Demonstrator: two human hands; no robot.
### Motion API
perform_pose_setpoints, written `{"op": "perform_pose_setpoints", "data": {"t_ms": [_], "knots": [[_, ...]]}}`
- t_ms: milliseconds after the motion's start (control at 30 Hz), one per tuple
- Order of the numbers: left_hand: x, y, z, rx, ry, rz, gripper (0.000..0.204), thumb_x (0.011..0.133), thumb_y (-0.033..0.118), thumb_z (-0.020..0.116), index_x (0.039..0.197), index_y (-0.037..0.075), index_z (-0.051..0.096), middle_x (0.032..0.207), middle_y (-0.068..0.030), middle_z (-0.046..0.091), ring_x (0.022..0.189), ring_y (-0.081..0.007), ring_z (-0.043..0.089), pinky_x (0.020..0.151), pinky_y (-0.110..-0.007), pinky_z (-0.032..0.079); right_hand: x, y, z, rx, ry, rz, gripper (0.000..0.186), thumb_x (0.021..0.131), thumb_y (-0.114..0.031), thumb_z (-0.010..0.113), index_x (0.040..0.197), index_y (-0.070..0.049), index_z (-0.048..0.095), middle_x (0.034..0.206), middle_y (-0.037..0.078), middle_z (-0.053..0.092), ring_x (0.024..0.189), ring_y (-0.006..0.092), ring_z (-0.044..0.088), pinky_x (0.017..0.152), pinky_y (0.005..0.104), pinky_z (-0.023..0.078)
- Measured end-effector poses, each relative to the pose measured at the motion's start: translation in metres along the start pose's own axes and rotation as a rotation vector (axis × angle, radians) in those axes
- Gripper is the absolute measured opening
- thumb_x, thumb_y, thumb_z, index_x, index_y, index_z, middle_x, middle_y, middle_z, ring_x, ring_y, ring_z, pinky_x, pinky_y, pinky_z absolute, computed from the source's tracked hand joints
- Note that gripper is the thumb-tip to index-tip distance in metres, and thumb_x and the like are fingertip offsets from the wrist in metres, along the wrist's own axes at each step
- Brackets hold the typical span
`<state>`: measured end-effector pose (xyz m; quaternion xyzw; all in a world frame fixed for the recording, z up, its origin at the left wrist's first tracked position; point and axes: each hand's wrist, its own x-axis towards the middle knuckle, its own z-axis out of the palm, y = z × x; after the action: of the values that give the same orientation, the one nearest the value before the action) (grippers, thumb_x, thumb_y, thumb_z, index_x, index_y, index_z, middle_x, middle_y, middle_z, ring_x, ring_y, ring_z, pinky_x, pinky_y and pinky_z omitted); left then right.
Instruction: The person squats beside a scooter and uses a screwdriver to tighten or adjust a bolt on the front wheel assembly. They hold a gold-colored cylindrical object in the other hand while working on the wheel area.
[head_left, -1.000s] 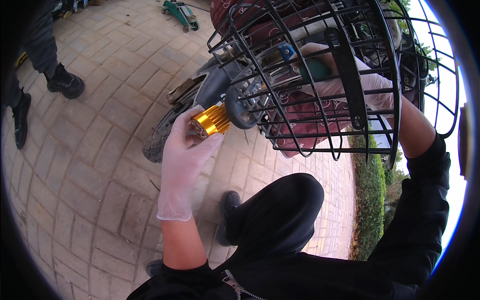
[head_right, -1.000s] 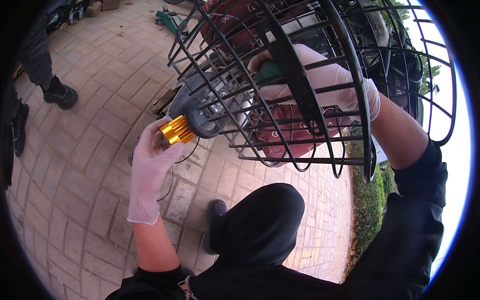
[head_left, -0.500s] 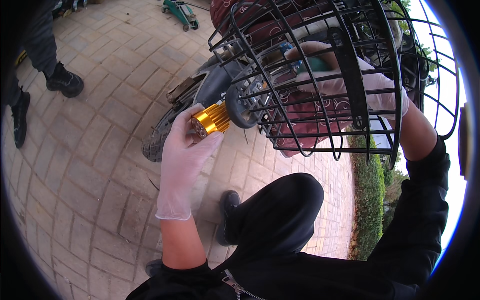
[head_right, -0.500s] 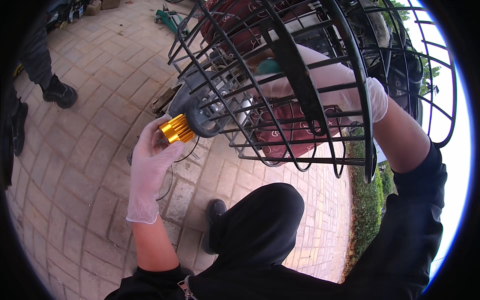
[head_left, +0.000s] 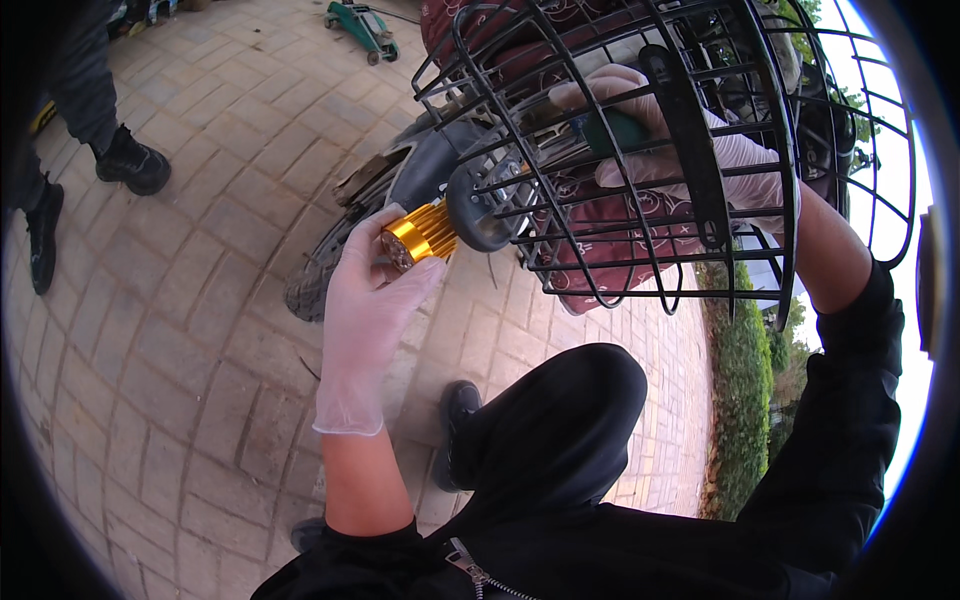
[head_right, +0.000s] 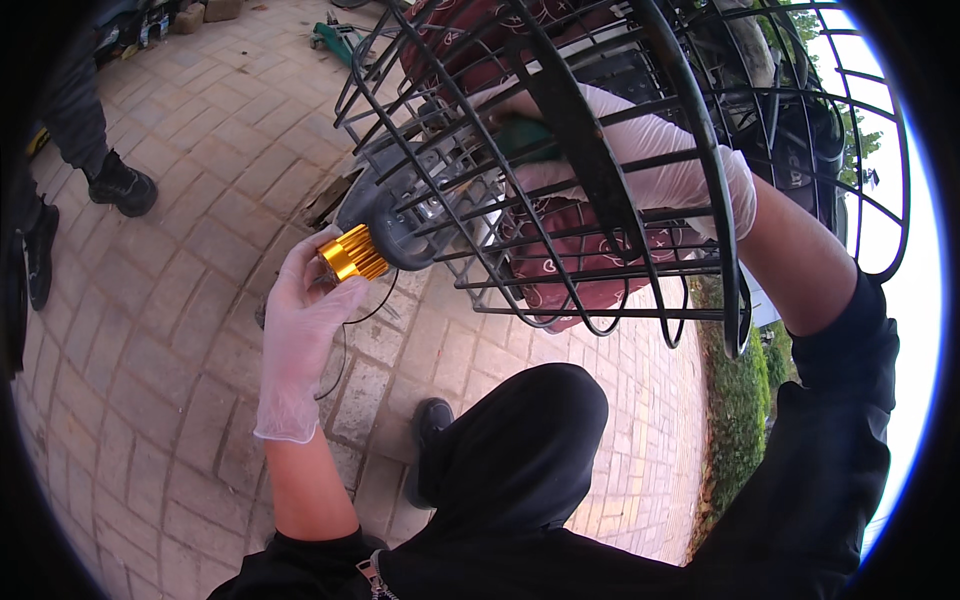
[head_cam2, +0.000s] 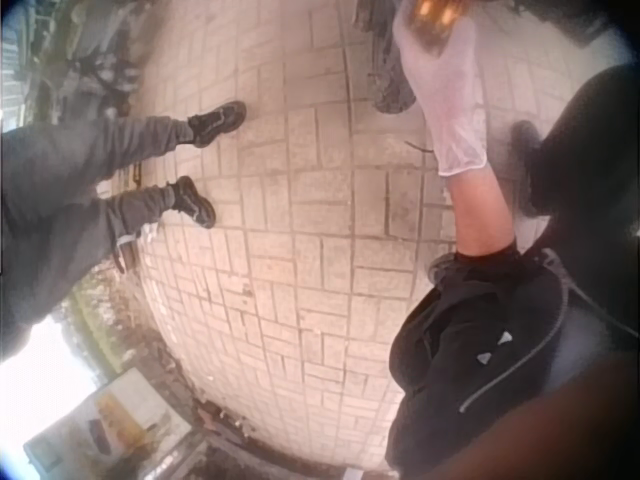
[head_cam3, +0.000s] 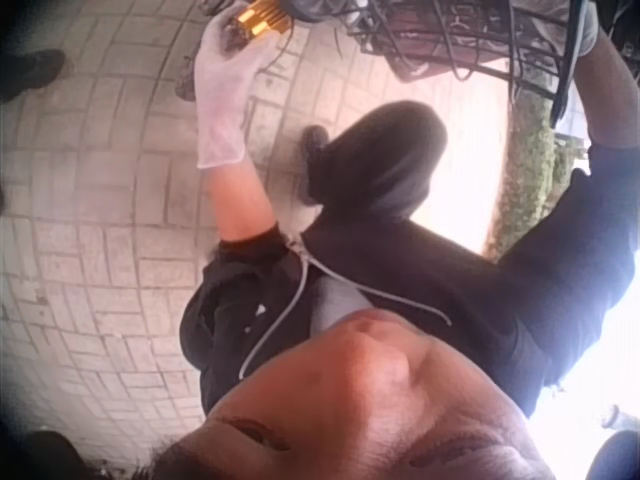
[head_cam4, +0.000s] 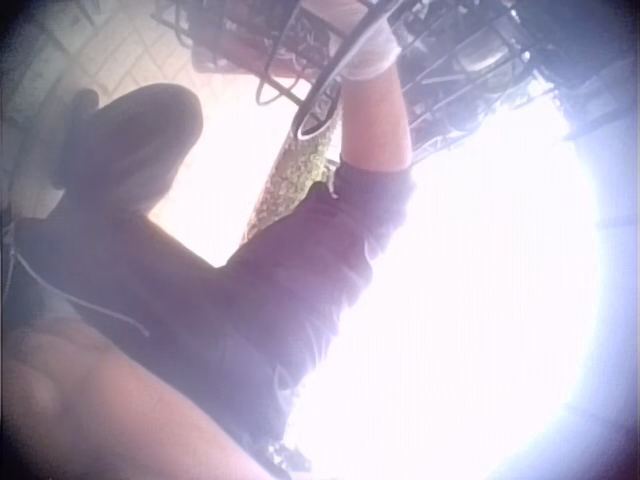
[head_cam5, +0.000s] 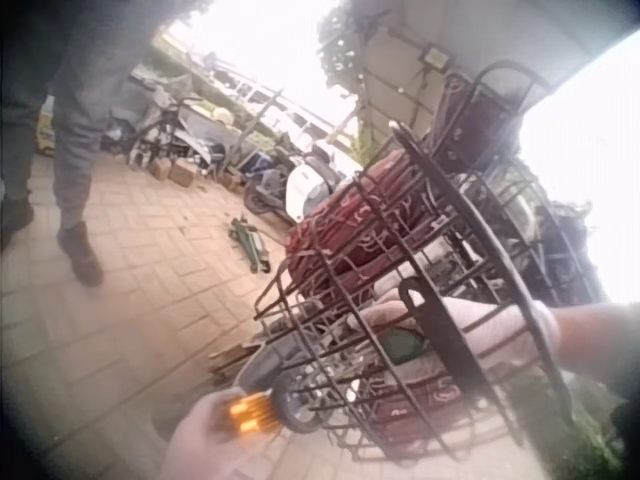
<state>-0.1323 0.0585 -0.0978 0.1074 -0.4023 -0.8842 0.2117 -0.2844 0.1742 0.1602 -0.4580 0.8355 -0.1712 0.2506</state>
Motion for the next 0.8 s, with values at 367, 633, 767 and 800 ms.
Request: {"op": "perform_pose_setpoints", "data": {"t_ms": [367, 633, 767, 800], "knots": [[0.001, -0.003, -0.003, -0.049, -0.001, 0.010, 0.062, 0.084, 0.004, 0.078, 0.139, 0.000, 0.050, 0.119, -0.0078, 0.062, 0.100, -0.0112, 0.062, 0.091, -0.025, 0.050, -0.006, 0.040, -0.026, -0.210, -0.070, -0.301, 0.058, 0.092, -0.029, 0.072, 0.141, -0.006, 0.051, 0.137, 0.013, 0.054, 0.124, 0.0201, 0.057, 0.102, 0.0351, 0.052], [0.003, -0.003, -0.004, -0.008, -0.011, -0.010, 0.062, 0.083, 0.006, 0.079, 0.139, 0.000, 0.050, 0.118, -0.0064, 0.064, 0.099, -0.0105, 0.062, 0.090, -0.025, 0.051, -0.004, 0.035, -0.023, -0.052, -0.036, 0.006, 0.072, 0.088, -0.054, 0.072, 0.136, -0.003, 0.054, 0.125, 0.013, 0.063, 0.119, 0.0177, 0.060, 0.102, 0.0344, 0.050], [0.002, -0.003, -0.004, -0.011, -0.005, -0.010, 0.063, 0.083, 0.006, 0.079, 0.139, 0.001, 0.051, 0.118, -0.0062, 0.064, 0.097, -0.0104, 0.062, 0.089, -0.026, 0.051, -0.006, 0.032, -0.019, -0.257, 0.008, -0.218, 0.078, 0.089, -0.067, 0.062, 0.139, -0.007, 0.053, 0.113, 0.011, 0.067, 0.108, 0.0164, 0.065, 0.095, 0.0323, 0.054], [0.002, -0.003, -0.004, -0.011, -0.008, -0.013, 0.063, 0.083, 0.006, 0.079, 0.139, 0.001, 0.051, 0.118, -0.0062, 0.065, 0.097, -0.0104, 0.062, 0.089, -0.026, 0.051, -0.006, 0.032, -0.018, -0.372, 0.092, -0.290, 0.077, 0.092, -0.069, 0.056, 0.139, -0.007, 0.054, 0.110, 0.010, 0.067, 0.100, 0.0132, 0.065, 0.089, 0.0289, 0.055]]}}
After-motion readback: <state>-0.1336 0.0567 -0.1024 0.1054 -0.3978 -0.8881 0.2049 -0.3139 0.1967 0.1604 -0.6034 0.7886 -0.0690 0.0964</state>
